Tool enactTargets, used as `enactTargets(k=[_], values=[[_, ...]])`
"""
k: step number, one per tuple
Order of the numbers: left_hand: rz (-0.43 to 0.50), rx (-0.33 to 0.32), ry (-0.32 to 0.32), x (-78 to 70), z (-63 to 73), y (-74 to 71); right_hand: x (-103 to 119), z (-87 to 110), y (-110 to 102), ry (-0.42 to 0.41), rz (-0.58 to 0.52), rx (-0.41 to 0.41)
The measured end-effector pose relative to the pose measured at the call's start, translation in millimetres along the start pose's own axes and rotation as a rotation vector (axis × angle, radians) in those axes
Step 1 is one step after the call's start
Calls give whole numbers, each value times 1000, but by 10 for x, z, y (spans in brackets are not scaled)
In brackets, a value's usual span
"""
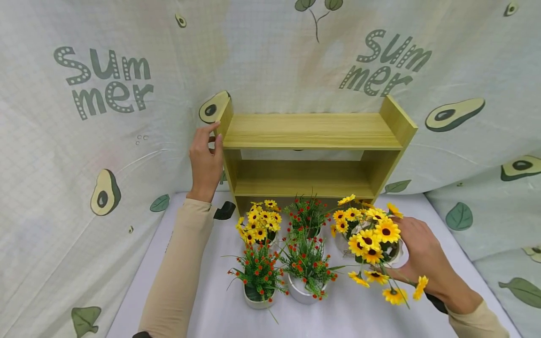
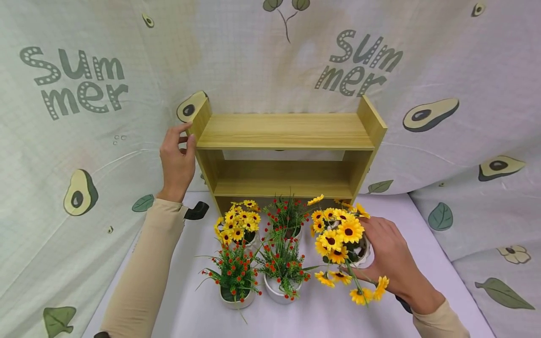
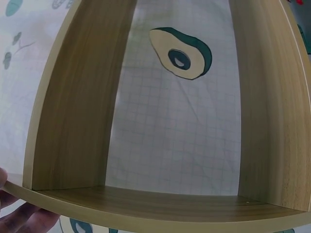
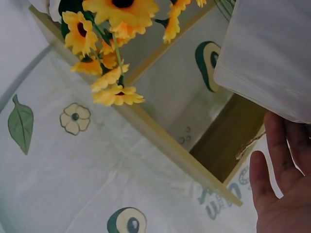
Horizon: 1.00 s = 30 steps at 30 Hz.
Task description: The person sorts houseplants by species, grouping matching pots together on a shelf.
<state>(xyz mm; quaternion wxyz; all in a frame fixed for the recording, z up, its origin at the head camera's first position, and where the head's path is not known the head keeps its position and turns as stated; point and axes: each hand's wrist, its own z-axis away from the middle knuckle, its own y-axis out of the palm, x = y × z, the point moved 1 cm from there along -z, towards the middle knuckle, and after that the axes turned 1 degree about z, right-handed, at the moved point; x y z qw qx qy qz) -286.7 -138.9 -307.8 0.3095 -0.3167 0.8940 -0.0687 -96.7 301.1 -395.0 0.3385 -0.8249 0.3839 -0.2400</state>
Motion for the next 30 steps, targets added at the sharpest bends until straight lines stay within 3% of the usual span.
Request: enactTargets(k=[16,24,30], values=[[-1,-2,-9,-15,3,-2,-224,-682,-257,-137,-53,-126],[12,-9,-12,-36,7,-11,-264,-1065,-451,-55,-31,-152],[15,-8,-31,-48,4,-9,-343,-1381,-585,-28,-113,-171]])
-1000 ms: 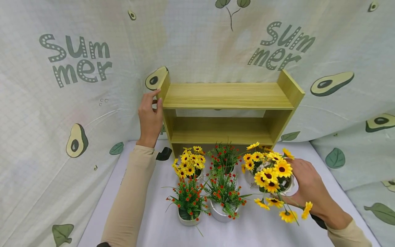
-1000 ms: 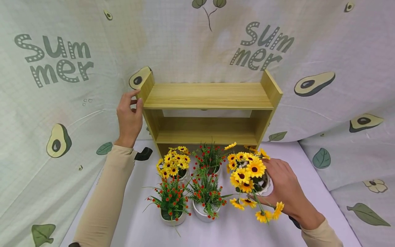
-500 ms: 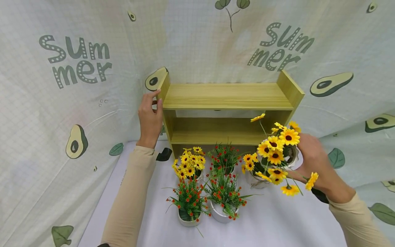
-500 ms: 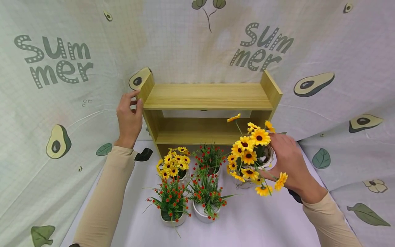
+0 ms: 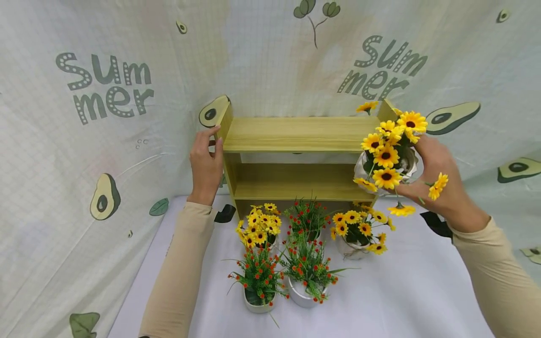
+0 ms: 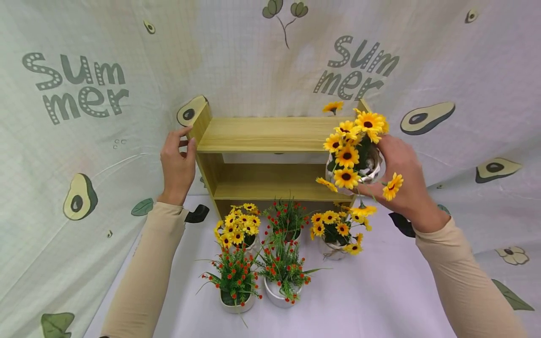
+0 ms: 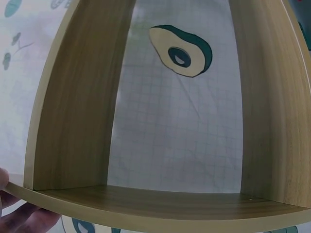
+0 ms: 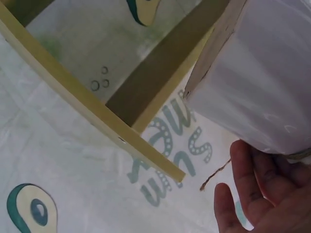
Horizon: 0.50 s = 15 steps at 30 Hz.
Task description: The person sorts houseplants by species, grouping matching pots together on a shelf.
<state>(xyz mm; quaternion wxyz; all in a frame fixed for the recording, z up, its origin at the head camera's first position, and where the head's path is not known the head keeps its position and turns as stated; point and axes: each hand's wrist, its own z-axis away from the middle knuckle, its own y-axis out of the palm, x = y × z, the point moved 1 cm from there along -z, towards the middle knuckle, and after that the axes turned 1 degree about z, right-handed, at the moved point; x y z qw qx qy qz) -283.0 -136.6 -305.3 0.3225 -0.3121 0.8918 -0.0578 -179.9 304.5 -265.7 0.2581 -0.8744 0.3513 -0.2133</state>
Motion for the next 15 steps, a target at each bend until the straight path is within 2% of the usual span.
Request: enactTargets(k=[9,15], values=[[5,6,8,4,-6,-6,-90,-379,-27,196,-20,-9],[7,9,8,-4,-2,-11,-199,-585,15,340,-51,19]])
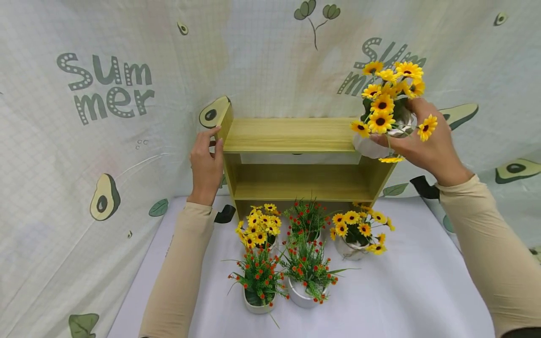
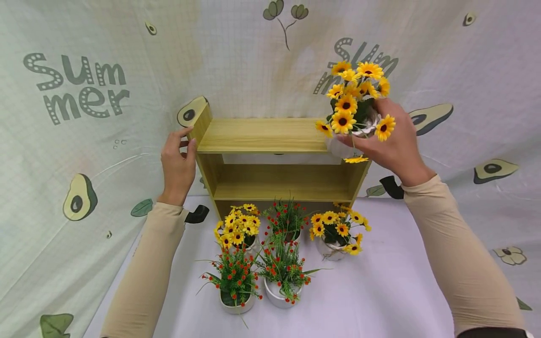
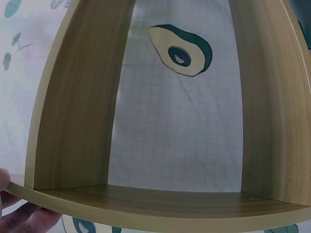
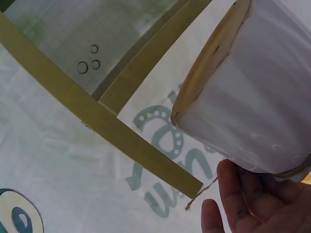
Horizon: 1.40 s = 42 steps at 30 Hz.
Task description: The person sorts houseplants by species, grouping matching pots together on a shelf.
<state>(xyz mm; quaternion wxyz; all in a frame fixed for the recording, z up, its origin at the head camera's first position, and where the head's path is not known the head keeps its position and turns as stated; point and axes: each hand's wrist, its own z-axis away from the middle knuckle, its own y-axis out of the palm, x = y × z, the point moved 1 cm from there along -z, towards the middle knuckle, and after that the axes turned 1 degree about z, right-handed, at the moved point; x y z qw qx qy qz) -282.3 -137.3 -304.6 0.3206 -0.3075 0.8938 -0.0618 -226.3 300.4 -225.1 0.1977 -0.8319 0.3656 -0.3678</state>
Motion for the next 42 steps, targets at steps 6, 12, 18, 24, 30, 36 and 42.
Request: enactTargets(k=[6,12,18,24,30,36,42], values=[[3,0,-2,1,2,12,-76,-218,66,124,62,44],[-12,4,-18,-4,5,2,-154,-348,134,141,140,89],[-13,8,-32,-1,15,-1,-228,-420,152,212,267,164],[-10,5,-23,-1,18,7,-303,-453,153,216,372,207],[6,-7,-10,-5,17,13,-304,-416,146,156,498,194],[1,-8,-4,-6,24,11,-262,-281,123,104,523,106],[-2,-12,-5,-4,22,15,-217,-4,85,45,447,-43]])
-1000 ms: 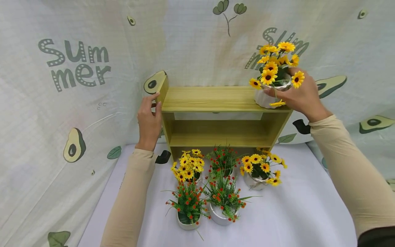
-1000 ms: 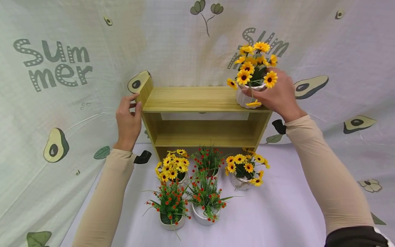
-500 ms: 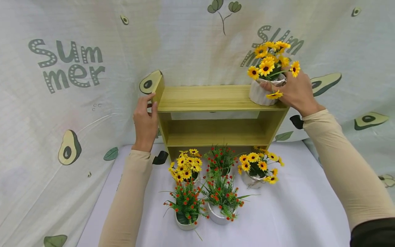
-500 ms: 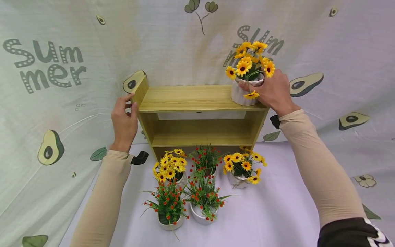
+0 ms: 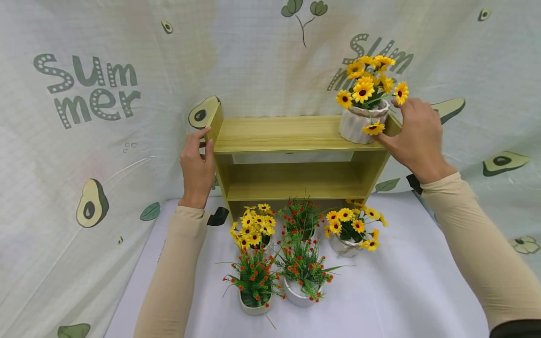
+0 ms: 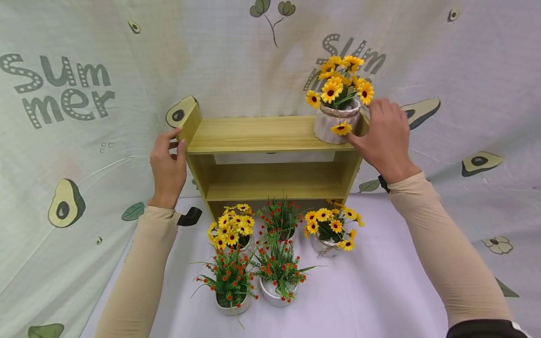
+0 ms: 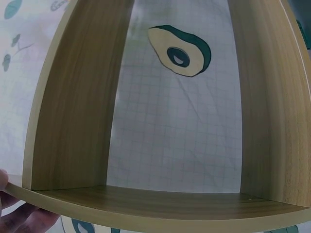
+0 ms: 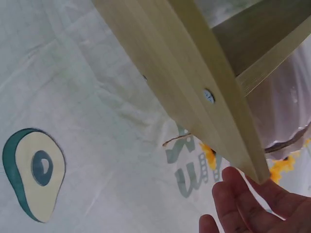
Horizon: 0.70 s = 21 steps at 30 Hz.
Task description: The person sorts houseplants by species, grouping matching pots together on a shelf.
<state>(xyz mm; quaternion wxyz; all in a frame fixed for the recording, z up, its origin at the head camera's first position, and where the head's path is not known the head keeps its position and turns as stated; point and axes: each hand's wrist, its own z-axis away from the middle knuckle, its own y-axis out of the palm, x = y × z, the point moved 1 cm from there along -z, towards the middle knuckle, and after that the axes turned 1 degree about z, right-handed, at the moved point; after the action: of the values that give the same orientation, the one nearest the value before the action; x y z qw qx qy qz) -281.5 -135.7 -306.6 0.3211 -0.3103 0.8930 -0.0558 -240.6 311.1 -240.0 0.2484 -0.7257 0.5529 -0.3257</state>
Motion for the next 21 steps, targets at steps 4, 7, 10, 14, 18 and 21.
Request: enactTargets(k=[4,7,10,14,18,21], values=[[-2,1,-1,10,1,7,-32,252,-28,-39,-34,-78],[-4,2,-2,10,-3,9,-63,439,-44,-40,-63,-106],[-7,5,-3,7,-7,6,-96,632,-38,-51,-90,-122],[-10,5,-2,5,-10,7,-145,899,7,-42,-95,-117],[-8,2,0,7,-14,9,-235,1157,101,2,-89,-92],[-10,0,-3,7,-9,7,-320,1342,192,34,-85,-69]])
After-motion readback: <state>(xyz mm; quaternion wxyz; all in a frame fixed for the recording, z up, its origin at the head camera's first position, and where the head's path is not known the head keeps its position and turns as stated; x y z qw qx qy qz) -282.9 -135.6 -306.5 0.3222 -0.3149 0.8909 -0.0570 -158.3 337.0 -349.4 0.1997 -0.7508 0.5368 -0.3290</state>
